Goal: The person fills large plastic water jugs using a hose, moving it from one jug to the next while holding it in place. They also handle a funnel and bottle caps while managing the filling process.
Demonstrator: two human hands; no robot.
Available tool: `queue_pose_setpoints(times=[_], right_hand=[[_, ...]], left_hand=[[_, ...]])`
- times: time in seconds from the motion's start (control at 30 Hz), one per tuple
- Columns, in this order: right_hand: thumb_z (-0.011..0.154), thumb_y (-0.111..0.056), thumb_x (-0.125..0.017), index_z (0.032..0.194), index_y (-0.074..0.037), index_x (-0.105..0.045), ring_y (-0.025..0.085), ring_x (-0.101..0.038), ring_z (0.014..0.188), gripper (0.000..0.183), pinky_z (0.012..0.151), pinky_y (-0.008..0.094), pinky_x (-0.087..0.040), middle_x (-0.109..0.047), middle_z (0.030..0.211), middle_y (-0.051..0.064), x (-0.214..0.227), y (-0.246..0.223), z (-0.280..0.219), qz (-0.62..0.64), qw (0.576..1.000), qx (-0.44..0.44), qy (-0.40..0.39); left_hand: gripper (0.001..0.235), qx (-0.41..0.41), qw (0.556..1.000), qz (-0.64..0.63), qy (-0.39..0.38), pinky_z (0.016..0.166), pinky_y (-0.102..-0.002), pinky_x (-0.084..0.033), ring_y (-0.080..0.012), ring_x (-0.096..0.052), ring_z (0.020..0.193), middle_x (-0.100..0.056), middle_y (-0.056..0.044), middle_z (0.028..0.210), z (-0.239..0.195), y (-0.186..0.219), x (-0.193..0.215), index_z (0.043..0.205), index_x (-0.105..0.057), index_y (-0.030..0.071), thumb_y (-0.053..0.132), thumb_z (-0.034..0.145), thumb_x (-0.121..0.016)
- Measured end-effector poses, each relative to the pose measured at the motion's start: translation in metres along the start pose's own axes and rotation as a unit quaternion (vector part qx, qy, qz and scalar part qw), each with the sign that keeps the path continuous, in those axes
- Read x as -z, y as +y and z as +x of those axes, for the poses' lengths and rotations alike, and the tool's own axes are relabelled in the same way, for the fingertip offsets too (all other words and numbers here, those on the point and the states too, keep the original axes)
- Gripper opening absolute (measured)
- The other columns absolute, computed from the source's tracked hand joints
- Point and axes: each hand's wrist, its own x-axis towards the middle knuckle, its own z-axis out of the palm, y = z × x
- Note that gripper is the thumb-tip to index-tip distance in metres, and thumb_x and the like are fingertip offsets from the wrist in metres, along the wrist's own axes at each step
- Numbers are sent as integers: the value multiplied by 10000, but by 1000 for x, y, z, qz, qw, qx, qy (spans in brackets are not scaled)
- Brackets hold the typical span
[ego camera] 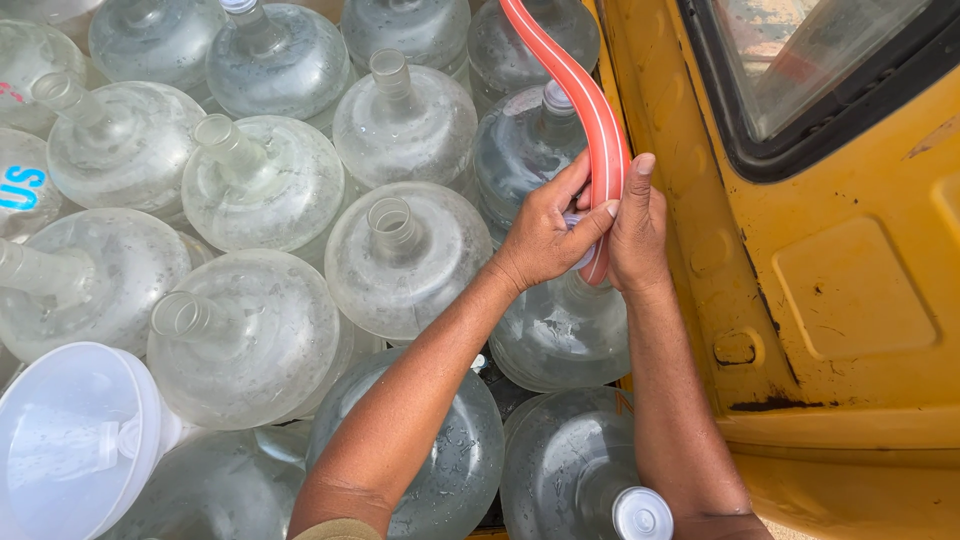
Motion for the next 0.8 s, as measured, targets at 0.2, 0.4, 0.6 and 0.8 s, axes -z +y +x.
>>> queue_pose_setpoints(times=[0.2,0.4,0.6,0.8], right_hand=[[1040,-707,-366,851,-33,-637,119,-630,692,751,612,250,-567,-626,773,74,2,1,0,-1,1000,2,-4],[1031,-702,-362,839,-35,-633,133,-623,665,745,580,258,-560,-614,740,79,4,1,1,5,1000,-16,-2],[1046,-698,-348,858,-28,-645,127,-625,712,757,638,250,-562,-626,772,75,4,4,2,1,1000,-14,-2],[1037,-702,-348,858,-32,-642,129,-639,719,753,646,250,-576,-637,779,78,5,6,3,0,1000,-22,-2]], left_hand=[[689,-6,1000,-4,-4,1068,-346,-562,-160,-699,1180,-712,-86,1295,-1,-4,-1,1622,-365,89,196,1015,-673],[680,-9,1000,-14,-5,1080,-347,-559,-165,-696,1198,-705,-92,1317,0,-9,-3,1624,-353,91,205,1030,-663],[659,-1,1000,-18,-4,1063,-335,-563,-158,-695,1169,-711,-83,1271,0,-8,-3,1611,-371,86,200,1031,-663],[634,7,1000,-10,4,1041,-322,-565,-140,-694,1132,-722,-70,1225,-1,-6,-2,1594,-416,95,195,1023,-671]])
